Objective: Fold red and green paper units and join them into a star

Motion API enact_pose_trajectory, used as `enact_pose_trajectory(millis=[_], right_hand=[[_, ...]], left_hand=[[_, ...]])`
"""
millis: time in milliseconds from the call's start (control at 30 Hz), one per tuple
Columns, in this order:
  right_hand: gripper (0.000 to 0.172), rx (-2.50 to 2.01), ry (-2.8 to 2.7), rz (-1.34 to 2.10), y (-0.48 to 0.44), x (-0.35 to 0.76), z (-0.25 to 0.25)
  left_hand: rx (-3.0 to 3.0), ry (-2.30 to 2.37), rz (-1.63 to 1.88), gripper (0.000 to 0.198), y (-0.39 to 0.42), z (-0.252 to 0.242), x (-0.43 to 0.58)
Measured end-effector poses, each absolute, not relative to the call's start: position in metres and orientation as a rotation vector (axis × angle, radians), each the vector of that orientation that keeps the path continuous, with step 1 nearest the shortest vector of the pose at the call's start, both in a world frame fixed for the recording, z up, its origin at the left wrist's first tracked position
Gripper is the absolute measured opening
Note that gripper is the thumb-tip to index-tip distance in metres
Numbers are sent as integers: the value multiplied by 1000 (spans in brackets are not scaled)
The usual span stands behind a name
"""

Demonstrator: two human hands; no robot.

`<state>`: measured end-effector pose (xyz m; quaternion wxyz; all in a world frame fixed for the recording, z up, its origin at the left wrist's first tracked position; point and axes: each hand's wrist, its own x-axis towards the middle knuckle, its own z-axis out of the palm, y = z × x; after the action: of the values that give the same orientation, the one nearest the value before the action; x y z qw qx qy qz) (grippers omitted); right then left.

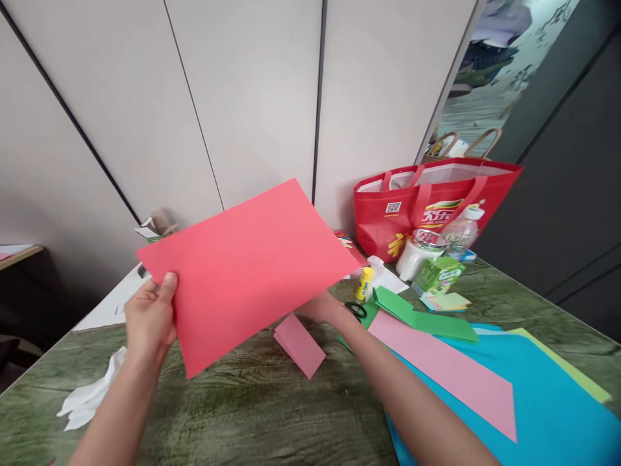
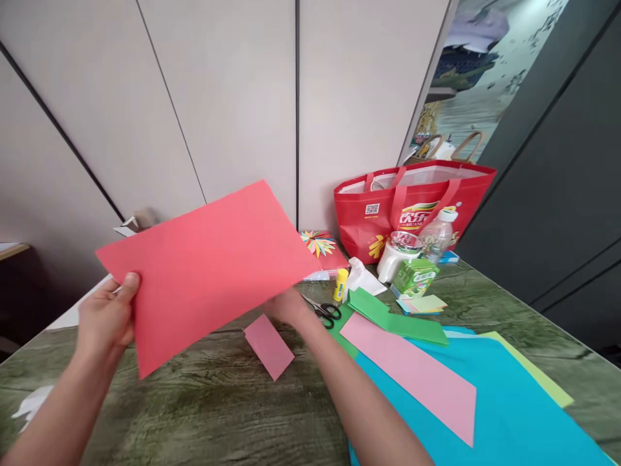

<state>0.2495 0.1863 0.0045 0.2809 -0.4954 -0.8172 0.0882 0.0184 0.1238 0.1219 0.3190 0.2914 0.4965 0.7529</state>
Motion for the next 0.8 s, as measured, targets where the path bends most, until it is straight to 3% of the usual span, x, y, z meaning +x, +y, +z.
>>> enact_pose_trajectory(millis=[133,200,433,567,667,733,800], right_hand=[[63,-1665,-2217,346,117,245,-4],[64,-1744,-2191,346,96,243,-4],[49,-1281,-2176,380,66,248,3],[19,-1423,-1950,174,69,303,9],[21,-1733,-1638,-138,79,362,12],[28,-1857,-1626,-264,86,391,10],[24,-1852,-1712,-302,90,404,4]], left_hand=[[653,1119,2001,16,118,81,11],[573,1077,1982,21,117,68,13],[410,812,1693,32,110,48,54],[393,716,1627,39,109,39,62],[432,695,1620,42,106,38,63],[461,683,1615,43,103,40,65],[491,670,1612,43,100,40,66]])
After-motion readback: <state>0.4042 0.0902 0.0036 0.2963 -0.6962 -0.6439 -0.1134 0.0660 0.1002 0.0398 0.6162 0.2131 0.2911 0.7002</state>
